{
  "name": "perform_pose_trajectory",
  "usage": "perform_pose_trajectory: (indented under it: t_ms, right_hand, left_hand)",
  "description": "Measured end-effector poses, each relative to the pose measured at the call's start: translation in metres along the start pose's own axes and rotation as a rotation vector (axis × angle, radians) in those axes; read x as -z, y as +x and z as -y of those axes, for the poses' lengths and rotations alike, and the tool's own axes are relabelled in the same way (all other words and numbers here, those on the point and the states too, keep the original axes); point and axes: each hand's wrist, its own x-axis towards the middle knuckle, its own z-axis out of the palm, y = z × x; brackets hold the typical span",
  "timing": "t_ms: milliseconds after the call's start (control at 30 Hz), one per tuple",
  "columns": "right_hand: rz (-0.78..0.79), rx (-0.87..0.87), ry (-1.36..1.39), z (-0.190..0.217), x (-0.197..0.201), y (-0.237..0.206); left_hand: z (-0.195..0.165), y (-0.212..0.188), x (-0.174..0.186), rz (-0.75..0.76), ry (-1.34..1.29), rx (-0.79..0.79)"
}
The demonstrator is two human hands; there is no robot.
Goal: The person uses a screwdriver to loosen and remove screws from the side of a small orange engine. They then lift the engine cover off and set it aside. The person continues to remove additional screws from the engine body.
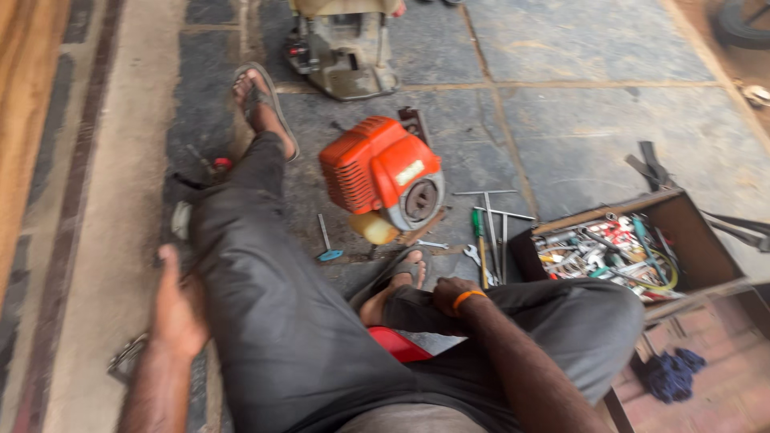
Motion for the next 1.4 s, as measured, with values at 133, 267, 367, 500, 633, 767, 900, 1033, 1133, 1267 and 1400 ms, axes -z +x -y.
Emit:
perform_pose_trajectory:
  t_ms: [133,267,367,500,633,767,900,1033,1133,1267,1400]
  right_hand:
    - [-0.110,0.015,0.001,0.006,-0.004,0.010]
    - [-0.158,-0.001,0.049,0.012,-0.012,0.027]
    - [-0.122,0.068,-0.019,0.011,-0.015,0.044]
    - [-0.079,0.099,-0.002,0.006,-0.016,0.069]
    - [-0.018,0.107,0.012,0.001,-0.022,0.091]
    - [-0.005,0.180,-0.014,-0.006,-0.027,0.106]
    - [0.014,0.211,-0.022,-0.013,-0.031,0.117]
    - [0.008,0.318,-0.045,-0.014,-0.030,0.122]
    - [0.030,0.183,0.034,-0.014,-0.030,0.122]
    - [0.000,0.168,0.072,-0.022,-0.036,0.123]
    - [-0.010,0.239,0.043,-0.043,-0.049,0.137]
  left_hand:
    - [0.014,0.019,-0.029,0.068,0.303,0.051]
    - [0.048,0.041,-0.038,0.052,0.536,-0.135]
    - [0.071,0.058,-0.025,0.099,0.455,-0.181]
    - [0.111,0.068,0.003,0.130,0.339,0.043]
    - [0.163,0.059,0.035,-0.130,0.373,0.227]
    - [0.196,0.040,0.059,-0.489,0.519,0.145]
    - [0.192,0.045,0.076,-0.631,0.534,0.107]
    - [0.171,0.067,0.090,-0.742,0.481,0.121]
    - [0.157,0.084,0.096,-0.809,0.551,-0.032]
    - [0.146,0.094,0.095,-0.796,0.511,-0.097]
    - [0.144,0.089,0.087,-0.784,0.586,-0.021]
